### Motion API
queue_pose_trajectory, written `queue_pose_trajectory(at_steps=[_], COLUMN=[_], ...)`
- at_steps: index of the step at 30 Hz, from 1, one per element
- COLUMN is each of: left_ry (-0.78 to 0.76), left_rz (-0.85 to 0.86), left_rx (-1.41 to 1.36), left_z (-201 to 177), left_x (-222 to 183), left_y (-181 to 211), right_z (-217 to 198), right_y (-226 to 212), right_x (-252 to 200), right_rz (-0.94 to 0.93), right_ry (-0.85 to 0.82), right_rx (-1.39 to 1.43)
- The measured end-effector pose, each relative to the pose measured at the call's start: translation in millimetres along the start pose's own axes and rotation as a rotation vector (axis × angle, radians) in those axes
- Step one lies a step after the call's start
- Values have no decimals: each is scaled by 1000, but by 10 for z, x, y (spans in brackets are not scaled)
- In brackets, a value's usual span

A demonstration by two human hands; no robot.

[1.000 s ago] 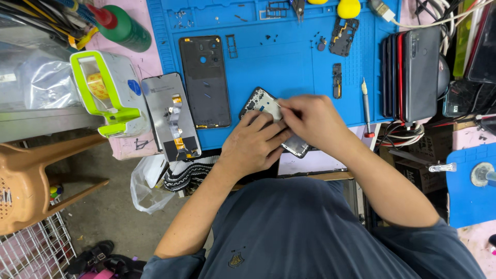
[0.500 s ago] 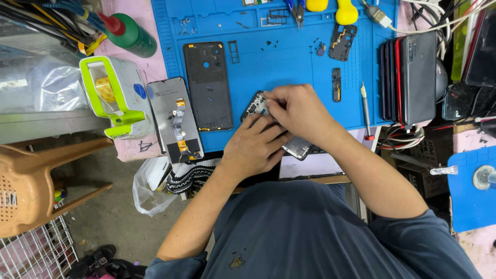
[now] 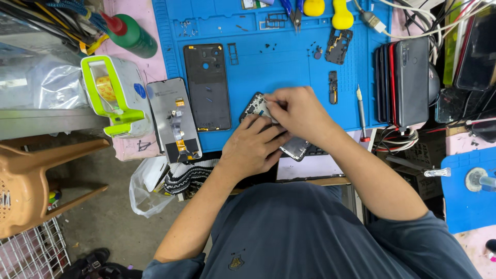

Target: The person disassembles a mobile phone by hand and with a small prying tool, removing the internal frame and components from the housing while working on a blue repair mat.

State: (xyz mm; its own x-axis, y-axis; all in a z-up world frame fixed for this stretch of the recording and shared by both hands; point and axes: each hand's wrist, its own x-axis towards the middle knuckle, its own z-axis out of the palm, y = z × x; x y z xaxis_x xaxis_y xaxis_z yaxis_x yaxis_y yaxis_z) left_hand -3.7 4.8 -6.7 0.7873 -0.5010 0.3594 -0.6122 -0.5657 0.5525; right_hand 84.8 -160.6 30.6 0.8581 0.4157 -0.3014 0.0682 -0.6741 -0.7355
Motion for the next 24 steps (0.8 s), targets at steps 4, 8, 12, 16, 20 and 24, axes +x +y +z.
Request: queue_pose_trajectory(at_steps=[4,8,12,16,20,24], left_ry=[-55,-42,4,-49,-15,-14], left_rz=[2,0,2,-11,-2,-11], left_rx=[13,4,5,14,-2,4], left_z=[0,21,-9,10,30,21], left_x=[-2,-7,19,-7,-18,-18], left_y=[-24,-2,-12,-16,-32,-28], right_z=[-108,-2,-12,-69,-72,-172], right_y=[46,96,71,134,259,309], right_x=[-298,-158,81,18,133,321], right_rz=[31,7,33,-173,-153,-261], right_ry=[38,32,-56,1,-73,-201], right_rx=[19,45,53,-23,-10,155])
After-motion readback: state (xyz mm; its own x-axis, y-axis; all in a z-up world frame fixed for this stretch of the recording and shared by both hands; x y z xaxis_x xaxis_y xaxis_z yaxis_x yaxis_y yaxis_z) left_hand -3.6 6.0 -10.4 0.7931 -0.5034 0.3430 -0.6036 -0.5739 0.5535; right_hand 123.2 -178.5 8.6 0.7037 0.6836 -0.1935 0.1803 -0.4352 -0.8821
